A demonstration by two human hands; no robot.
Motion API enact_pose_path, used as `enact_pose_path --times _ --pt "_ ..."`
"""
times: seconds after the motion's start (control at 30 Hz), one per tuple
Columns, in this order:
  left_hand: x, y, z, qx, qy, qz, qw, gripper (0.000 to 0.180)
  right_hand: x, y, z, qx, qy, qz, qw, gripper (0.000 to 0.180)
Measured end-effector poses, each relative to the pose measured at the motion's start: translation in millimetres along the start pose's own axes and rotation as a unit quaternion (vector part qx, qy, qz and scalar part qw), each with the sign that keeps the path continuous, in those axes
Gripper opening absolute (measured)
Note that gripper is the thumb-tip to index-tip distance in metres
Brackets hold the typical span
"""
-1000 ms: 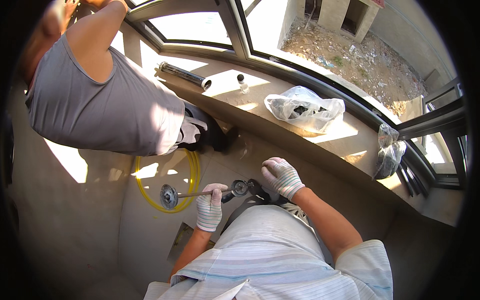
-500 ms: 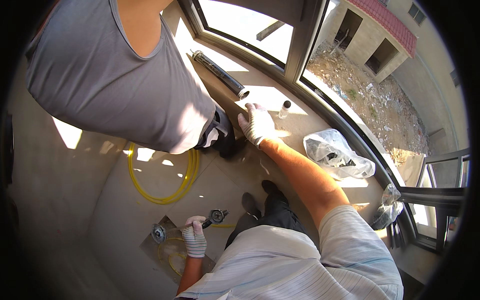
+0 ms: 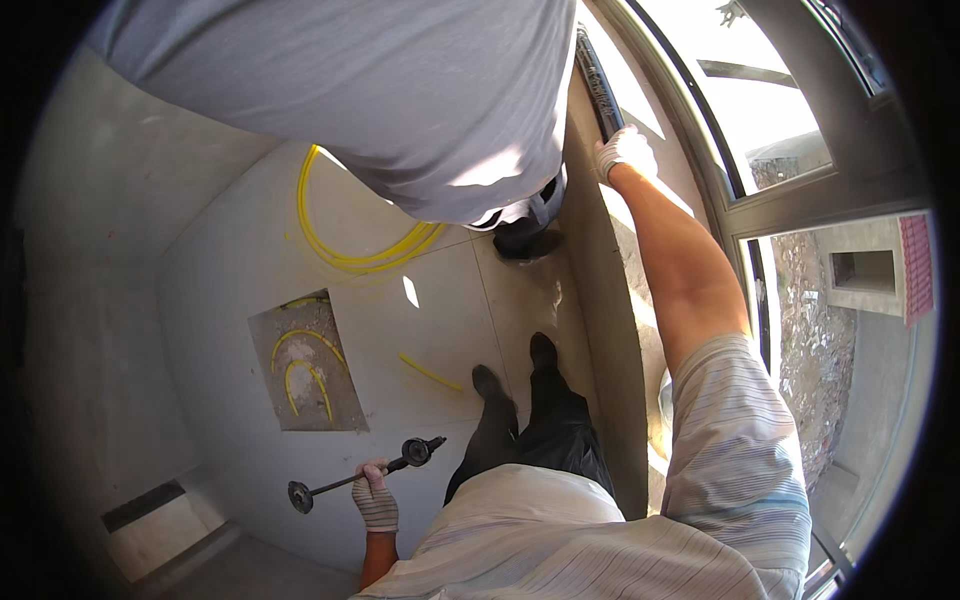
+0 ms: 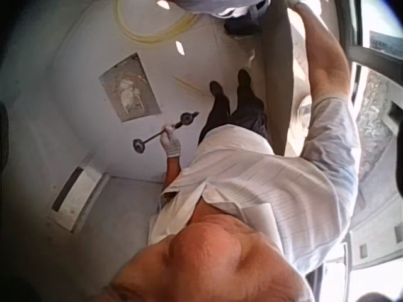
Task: The person loads a sealant gun with a black sealant cartridge, then uses a small metal tool to scrape and clean circular metal components. They walk across a tiled room and sit on the floor to continue cleaning several components from a cardboard box.
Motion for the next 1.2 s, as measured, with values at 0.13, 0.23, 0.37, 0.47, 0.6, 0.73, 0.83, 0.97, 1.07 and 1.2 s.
enact_pose_path --times 0.13,0.23,0.37,0.47,0.6,0.73,0.83,0.97,1.07,1.2 --pt "12 -27 30 0.053 0.012 -0.04 0.998 0.049 -45 101 -47 0.031 0.059 -0.052 0.996 0.059" --pt "25 -52 44 0.084 0.013 -0.069 0.994 0.049 -69 106 -46 0.027 0.238 0.032 0.97 0.057" --pt "45 -77 80 0.085 -0.031 -0.108 0.99 0.05 -85 66 -49 0.002 0.253 0.008 0.967 0.054" --pt "63 -102 107 0.081 -0.056 -0.15 0.984 0.051 -83 -61 -20 -0.002 0.316 0.04 0.948 0.045" --pt "87 -109 134 0.055 -0.092 -0.158 0.982 0.053 -78 -198 -43 0.01 0.417 -0.003 0.909 0.024" --pt "120 -129 183 0.031 -0.126 -0.169 0.977 0.054 -126 -301 -74 0.033 0.51 -0.016 0.859 0.027" --pt "156 -155 238 0.028 -0.122 -0.177 0.976 0.054 -169 -391 -92 0.009 0.507 -0.029 0.861 0.029" --pt "192 -187 321 0.016 -0.158 -0.21 0.965 0.053 -258 -489 -106 -0.001 0.596 -0.012 0.803 0.029" --pt "230 -223 386 0.02 -0.169 -0.253 0.953 0.052 -300 -581 -72 -0.073 0.623 0.065 0.776 0.024" --pt "273 -257 458 0.032 -0.171 -0.295 0.94 0.052 -403 -616 -79 -0.106 0.626 0.159 0.756 0.023"
Point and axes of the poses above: each hand's wrist, its own y-axis towards the middle knuckle, its own x-axis out of the back of the hand, z = x × y, the point moved 7 cm from there along y, towards the middle knuckle, and after that the axes turned 11 degrees about z, right-handed, at the moved point
